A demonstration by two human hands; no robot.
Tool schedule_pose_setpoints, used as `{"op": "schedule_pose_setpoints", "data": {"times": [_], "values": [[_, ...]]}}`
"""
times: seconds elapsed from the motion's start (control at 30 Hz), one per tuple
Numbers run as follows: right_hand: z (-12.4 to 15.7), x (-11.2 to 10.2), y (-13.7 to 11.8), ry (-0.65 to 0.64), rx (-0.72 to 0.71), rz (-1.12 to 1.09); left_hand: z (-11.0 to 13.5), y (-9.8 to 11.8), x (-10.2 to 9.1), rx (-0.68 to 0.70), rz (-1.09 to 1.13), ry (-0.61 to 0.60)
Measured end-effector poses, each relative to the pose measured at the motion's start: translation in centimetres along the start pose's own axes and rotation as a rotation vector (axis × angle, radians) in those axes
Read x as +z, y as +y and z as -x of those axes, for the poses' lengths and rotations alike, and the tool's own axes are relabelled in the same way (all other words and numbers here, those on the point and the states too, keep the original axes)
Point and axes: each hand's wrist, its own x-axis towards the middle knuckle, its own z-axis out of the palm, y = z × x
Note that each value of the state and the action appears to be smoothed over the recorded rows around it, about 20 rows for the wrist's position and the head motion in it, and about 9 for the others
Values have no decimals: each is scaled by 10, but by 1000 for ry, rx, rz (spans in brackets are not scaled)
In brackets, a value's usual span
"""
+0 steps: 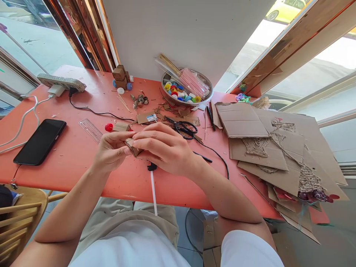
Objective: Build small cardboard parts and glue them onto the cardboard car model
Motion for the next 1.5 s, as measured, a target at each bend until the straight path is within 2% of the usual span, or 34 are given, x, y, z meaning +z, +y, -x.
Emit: {"op": "schedule_pose_setpoints", "data": {"times": [0.4, 0.73, 0.93, 1.37, 1.5], "values": [[-1, -1, 0, -7, -27, 12, -1, 1, 0, 10, 11, -46], [3, 4, 2, 17, 35, 26, -4, -2, -2, -181, 86, 25], [2, 9, 0, 17, 74, 47, -4, -3, -1, -194, 170, 10], [4, 8, 0, 16, 93, 12, -6, -8, -10, -153, 60, -45], [4, 9, 0, -5, 101, 39, -6, -8, -11, -143, 49, -26]]}}
